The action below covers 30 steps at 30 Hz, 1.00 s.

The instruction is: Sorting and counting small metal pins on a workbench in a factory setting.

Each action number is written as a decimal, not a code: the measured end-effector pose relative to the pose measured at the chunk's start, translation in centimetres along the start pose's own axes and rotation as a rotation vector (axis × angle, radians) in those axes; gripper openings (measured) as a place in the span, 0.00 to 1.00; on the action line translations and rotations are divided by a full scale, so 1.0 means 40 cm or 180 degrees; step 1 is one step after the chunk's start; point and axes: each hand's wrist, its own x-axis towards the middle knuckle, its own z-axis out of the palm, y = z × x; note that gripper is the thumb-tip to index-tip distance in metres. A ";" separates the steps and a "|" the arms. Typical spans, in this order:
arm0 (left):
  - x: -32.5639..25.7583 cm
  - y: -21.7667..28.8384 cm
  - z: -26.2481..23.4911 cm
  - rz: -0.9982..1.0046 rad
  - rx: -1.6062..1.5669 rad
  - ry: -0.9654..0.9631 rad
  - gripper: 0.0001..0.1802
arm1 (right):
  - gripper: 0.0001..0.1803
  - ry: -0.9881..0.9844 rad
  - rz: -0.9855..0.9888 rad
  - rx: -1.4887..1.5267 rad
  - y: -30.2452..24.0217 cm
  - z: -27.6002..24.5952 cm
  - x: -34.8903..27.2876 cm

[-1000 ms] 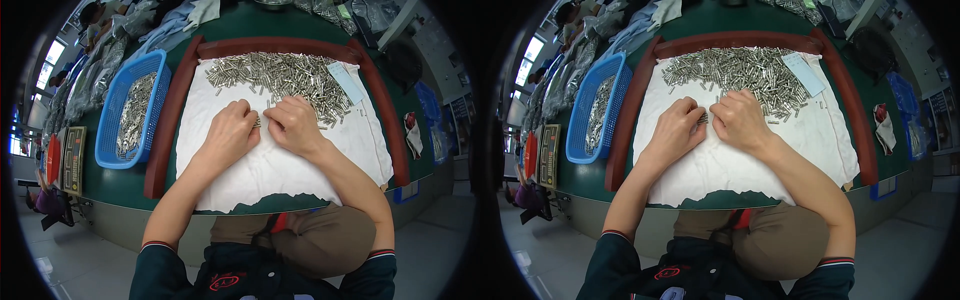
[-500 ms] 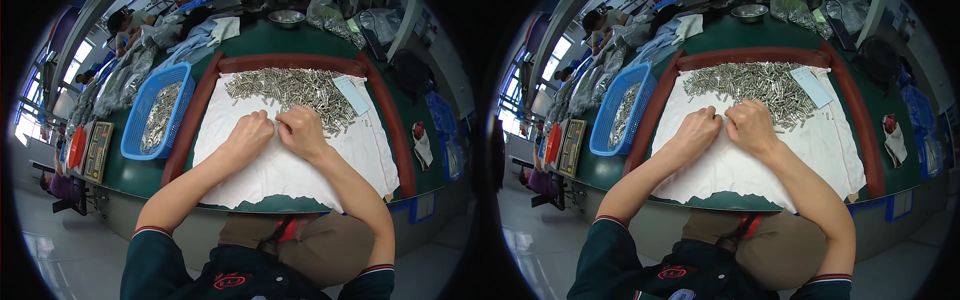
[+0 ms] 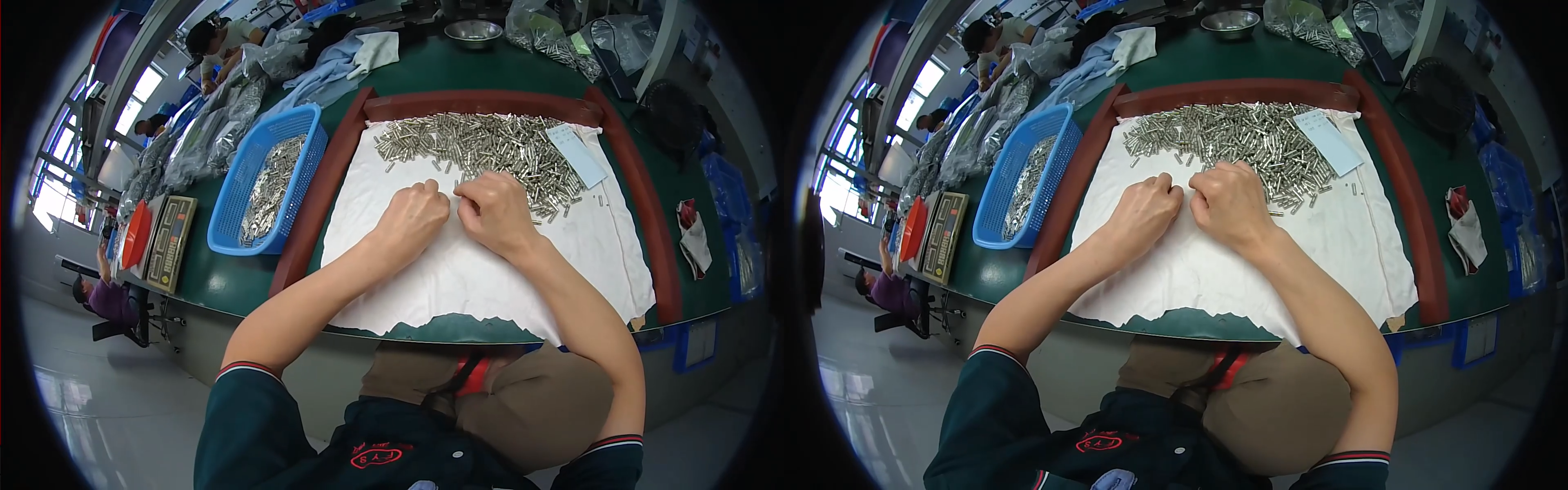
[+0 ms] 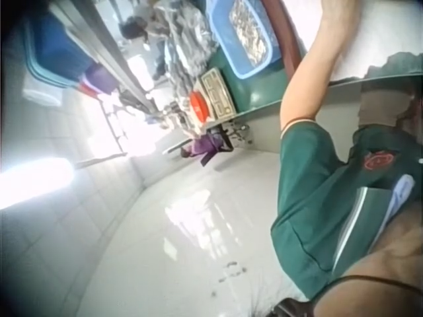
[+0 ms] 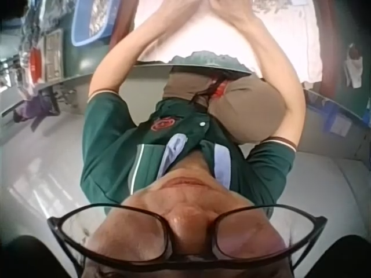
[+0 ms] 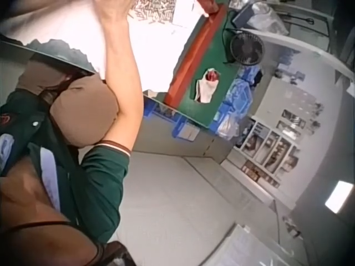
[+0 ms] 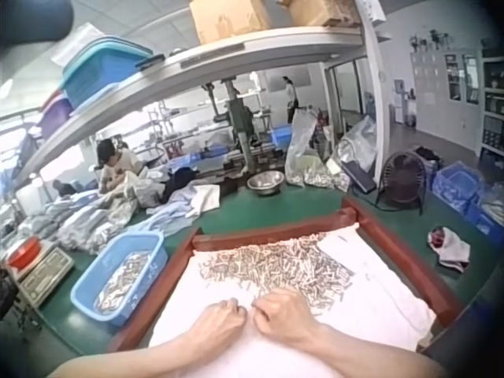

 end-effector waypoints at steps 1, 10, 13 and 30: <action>0.001 -0.001 0.002 -0.0001 0.0000 0.0000 0.03 | 0.05 -0.0020 0.0015 0.0005 -0.001 -0.003 0.001; 0.011 -0.029 0.012 -0.0112 -0.0514 -0.0152 0.03 | 0.05 -0.0123 0.0067 0.0003 0.003 0.001 0.007; 0.019 -0.034 0.007 -0.0100 -0.0549 -0.0162 0.03 | 0.05 -0.0119 0.0068 0.0015 0.005 -0.002 0.012; -0.004 -0.035 0.027 -0.0227 -0.0577 0.0227 0.04 | 0.05 -0.0092 0.0167 0.0011 0.003 -0.004 -0.004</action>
